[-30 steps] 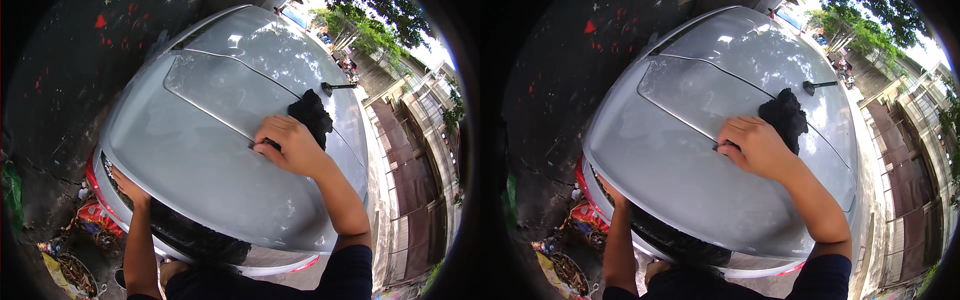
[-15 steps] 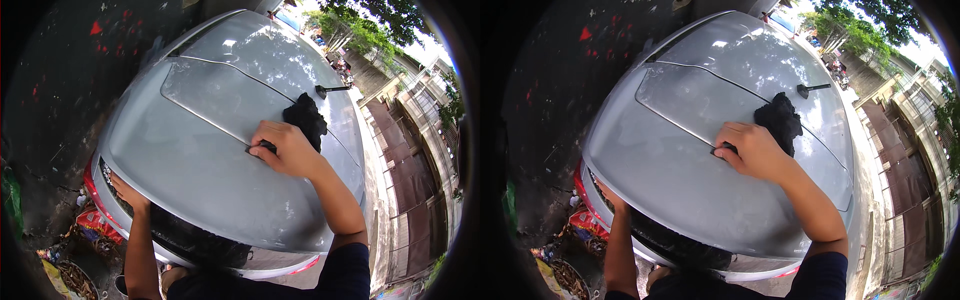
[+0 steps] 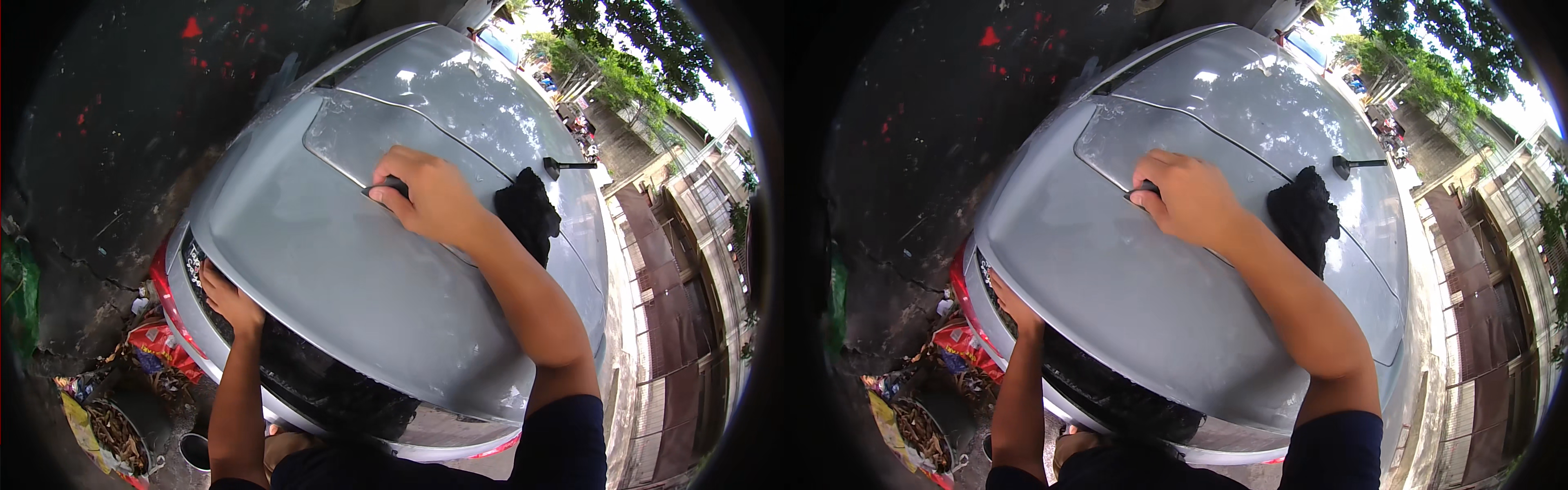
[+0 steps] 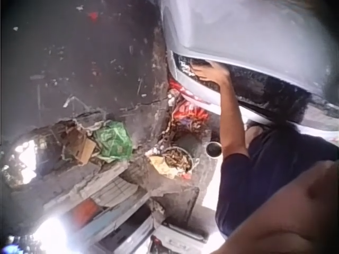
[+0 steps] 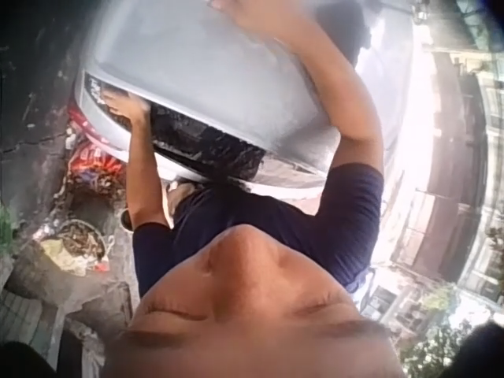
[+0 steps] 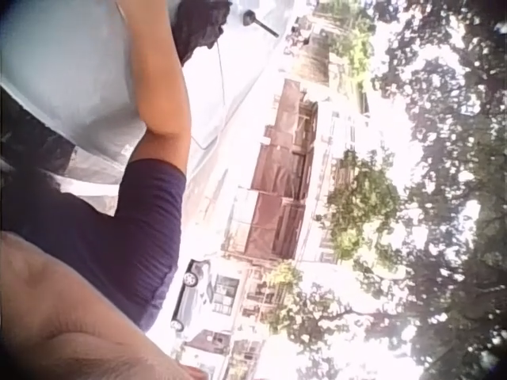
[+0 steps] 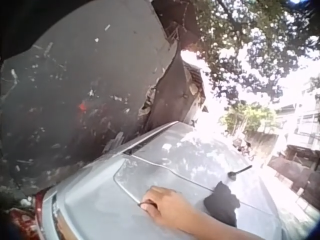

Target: The person is using a sanding block and a cloth to sand and clean the surface of a silver car's rear spoiler and trunk area.

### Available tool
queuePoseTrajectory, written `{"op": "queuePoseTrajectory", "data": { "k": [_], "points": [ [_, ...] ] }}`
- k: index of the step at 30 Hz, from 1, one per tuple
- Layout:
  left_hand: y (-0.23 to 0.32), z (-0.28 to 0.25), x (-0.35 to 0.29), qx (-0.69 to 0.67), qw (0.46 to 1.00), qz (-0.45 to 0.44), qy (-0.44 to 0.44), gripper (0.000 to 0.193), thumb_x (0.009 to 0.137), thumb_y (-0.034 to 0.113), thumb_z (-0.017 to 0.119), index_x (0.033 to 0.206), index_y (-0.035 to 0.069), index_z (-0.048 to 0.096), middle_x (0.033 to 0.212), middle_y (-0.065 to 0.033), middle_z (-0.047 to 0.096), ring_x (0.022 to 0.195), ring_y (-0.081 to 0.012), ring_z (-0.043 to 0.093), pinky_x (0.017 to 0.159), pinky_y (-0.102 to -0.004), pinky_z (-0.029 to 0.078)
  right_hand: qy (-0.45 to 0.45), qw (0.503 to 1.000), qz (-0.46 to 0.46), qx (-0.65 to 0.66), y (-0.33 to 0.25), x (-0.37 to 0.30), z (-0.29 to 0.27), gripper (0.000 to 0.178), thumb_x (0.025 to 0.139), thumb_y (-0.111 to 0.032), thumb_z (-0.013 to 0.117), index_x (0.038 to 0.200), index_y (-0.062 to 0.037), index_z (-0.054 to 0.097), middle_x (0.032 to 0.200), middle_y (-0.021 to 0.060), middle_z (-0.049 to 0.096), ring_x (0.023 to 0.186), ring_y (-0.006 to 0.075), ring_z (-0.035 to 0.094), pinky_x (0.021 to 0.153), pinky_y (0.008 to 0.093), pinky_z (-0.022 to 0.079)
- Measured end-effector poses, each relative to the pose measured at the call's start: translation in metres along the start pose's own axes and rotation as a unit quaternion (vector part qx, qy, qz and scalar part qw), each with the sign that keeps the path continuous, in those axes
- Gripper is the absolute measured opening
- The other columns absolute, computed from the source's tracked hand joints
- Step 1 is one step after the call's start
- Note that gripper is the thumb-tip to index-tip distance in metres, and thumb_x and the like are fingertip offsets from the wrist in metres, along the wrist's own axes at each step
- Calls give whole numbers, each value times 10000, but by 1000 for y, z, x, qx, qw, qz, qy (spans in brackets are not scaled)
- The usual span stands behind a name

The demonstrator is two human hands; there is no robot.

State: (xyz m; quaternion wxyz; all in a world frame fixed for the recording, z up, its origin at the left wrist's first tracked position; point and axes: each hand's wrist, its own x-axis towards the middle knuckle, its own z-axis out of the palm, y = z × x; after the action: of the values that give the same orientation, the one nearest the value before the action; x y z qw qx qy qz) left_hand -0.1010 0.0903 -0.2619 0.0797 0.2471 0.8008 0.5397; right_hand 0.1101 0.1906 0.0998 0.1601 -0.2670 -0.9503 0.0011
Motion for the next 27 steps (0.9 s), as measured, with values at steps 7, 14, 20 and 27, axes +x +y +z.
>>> {"op": "queuePoseTrajectory", "data": {
  "k": [7, 14, 20, 27],
  "points": [
    [7, -6, -1, 8, 1000, 2, 8, 831, 990, 611, 574, 1604, 85, 385, 1697, -186, 332, 1588, -413, 304, 1236, -669, 185, -26, 999, 13, -24, -7, -28, -16, 128, 918, -135, 769, 960, -96, 654, 947, 75, 682, 852, 326, 688, 736, 446, 534],
    [3, -12, 1, 23, 1000, -5, 2, 821, 992, 593, 579, 1610, 94, 369, 1715, -178, 302, 1599, -418, 280, 1244, -694, 158, -25, 999, 16, -13, -13, -35, -13, 146, 927, -130, 786, 968, -75, 657, 928, 94, 687, 784, 346, 676, 688, 421, 523],
    [21, -9, -3, 9, 999, -29, -28, 805, 994, 585, 583, 1604, 103, 376, 1716, -160, 297, 1609, -391, 269, 1248, -695, 142, 7, 998, -12, -53, -3, 9, 7, 145, 926, -146, 779, 945, -89, 647, 922, 81, 677, 821, 334, 685, 699, 432, 532],
    [25, -15, -5, 10, 1000, -23, -18, 784, 1002, 567, 584, 1600, 103, 382, 1705, -156, 306, 1608, -386, 267, 1249, -688, 142, -22, 999, 30, -39, -7, -26, -11, 143, 928, -149, 778, 961, -95, 650, 942, 75, 685, 843, 337, 690, 710, 443, 539]
  ]
}}
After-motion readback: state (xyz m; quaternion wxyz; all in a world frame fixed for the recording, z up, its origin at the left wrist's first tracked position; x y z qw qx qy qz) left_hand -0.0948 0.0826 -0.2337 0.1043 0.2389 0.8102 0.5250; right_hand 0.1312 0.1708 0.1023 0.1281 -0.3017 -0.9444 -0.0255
